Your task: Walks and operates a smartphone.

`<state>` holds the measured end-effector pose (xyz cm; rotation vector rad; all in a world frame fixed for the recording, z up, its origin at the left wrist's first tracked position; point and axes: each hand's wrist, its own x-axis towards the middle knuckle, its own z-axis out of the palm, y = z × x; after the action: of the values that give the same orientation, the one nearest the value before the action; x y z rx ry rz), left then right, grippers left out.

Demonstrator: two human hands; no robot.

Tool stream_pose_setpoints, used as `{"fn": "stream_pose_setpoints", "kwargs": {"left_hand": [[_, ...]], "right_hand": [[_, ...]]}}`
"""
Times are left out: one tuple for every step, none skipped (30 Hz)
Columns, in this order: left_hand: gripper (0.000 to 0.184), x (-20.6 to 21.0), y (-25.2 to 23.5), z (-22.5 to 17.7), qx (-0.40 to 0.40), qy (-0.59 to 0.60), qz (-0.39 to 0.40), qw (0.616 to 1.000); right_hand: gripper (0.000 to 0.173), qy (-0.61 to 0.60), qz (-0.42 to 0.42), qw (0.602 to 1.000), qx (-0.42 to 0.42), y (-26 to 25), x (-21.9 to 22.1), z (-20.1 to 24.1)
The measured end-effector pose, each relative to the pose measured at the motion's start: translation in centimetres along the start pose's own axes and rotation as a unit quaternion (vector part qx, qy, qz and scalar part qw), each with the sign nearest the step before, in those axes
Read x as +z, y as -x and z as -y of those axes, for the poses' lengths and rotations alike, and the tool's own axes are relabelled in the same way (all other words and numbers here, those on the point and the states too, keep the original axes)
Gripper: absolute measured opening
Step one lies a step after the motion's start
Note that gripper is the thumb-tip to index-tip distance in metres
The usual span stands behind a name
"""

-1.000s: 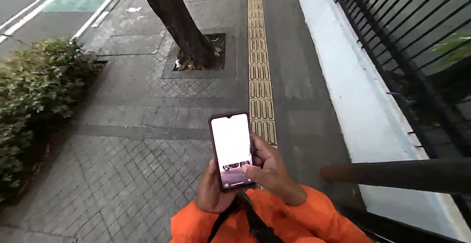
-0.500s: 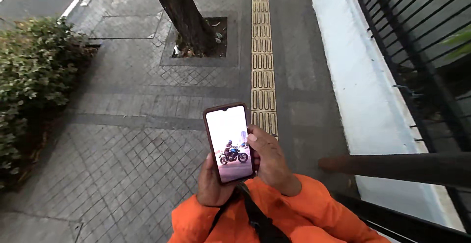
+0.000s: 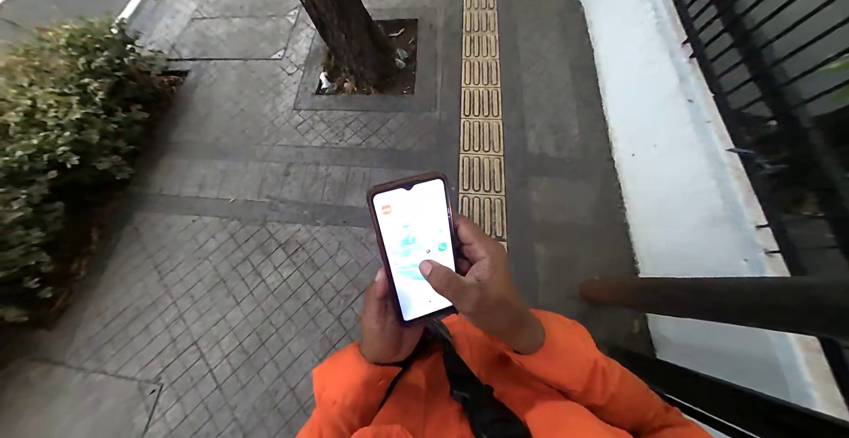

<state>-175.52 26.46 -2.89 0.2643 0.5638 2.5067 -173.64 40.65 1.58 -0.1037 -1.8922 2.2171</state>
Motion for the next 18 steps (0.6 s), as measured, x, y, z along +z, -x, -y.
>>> {"fn": "stream_pose_setpoints", "kwargs": {"left_hand": [[0.044, 0.0, 0.1, 0.1, 0.008, -0.012, 0.000, 1.000], [0.043, 0.1, 0.1, 0.2, 0.016, -0.022, 0.000, 1.000], [0.043, 0.1, 0.2, 0.3, 0.023, -0.030, 0.002, 0.999], [0.042, 0.1, 0.2, 0.4, 0.029, -0.035, 0.003, 0.999], [0.042, 0.2, 0.3, 0.5, 0.034, -0.038, 0.005, 0.999], [0.041, 0.2, 0.3, 0.6, 0.039, -0.043, 0.004, 0.998], [0.041, 0.3, 0.4, 0.6, 0.043, -0.048, 0.002, 0.998], [0.041, 0.3, 0.4, 0.7, 0.046, -0.054, 0.001, 0.997], [0.041, 0.4, 0.4, 0.7, 0.047, -0.060, 0.002, 0.997], [0.041, 0.3, 0.5, 0.7, 0.045, -0.064, 0.002, 0.997], [0.041, 0.3, 0.5, 0.8, 0.042, -0.066, -0.003, 0.997], [0.041, 0.3, 0.6, 0.8, 0.039, -0.065, -0.008, 0.997], [0.041, 0.3, 0.6, 0.8, 0.037, -0.063, -0.011, 0.997], [0.042, 0.3, 0.5, 0.8, 0.037, -0.058, -0.011, 0.998], [0.042, 0.2, 0.5, 0.8, 0.036, -0.052, -0.012, 0.998], [0.042, 0.1, 0.4, 0.8, 0.035, -0.042, -0.010, 0.998], [0.042, 0.0, 0.4, 0.8, 0.033, -0.032, -0.008, 0.999], [0.042, 0.0, 0.4, 0.8, 0.031, -0.023, -0.006, 0.999]], "right_hand": [[0.054, 0.014, -0.006, 1.000, 0.004, 0.0, 0.1, 0.0], [0.057, 0.028, -0.011, 1.000, 0.006, 0.1, 0.2, 0.0], [0.060, 0.038, -0.015, 0.999, 0.007, 0.1, 0.3, 0.0], [0.061, 0.043, -0.020, 0.999, 0.006, 0.1, 0.4, 0.0], [0.062, 0.047, -0.026, 0.999, 0.005, 0.2, 0.6, 0.0], [0.062, 0.054, -0.034, 0.998, 0.005, 0.2, 0.7, -0.1], [0.063, 0.061, -0.041, 0.997, 0.007, 0.2, 0.8, -0.1], [0.064, 0.067, -0.047, 0.997, 0.009, 0.2, 0.9, -0.2], [0.064, 0.074, -0.052, 0.996, 0.009, 0.2, 1.0, -0.2], [0.064, 0.080, -0.057, 0.995, 0.011, 0.2, 1.1, -0.3], [0.064, 0.085, -0.061, 0.994, 0.011, 0.2, 1.1, -0.4], [0.064, 0.086, -0.062, 0.994, 0.010, 0.2, 1.1, -0.5], [0.064, 0.080, -0.061, 0.995, 0.008, 0.2, 1.1, -0.6], [0.065, 0.070, -0.057, 0.996, 0.005, 0.2, 1.0, -0.7], [0.065, 0.060, -0.052, 0.997, 0.003, 0.2, 1.0, -0.7], [0.064, 0.051, -0.049, 0.998, 0.001, 0.2, 0.9, -0.7], [0.064, 0.043, -0.046, 0.998, -0.001, 0.2, 0.9, -0.7], [0.063, 0.036, -0.043, 0.998, 0.000, 0.2, 0.8, -0.7]]}}
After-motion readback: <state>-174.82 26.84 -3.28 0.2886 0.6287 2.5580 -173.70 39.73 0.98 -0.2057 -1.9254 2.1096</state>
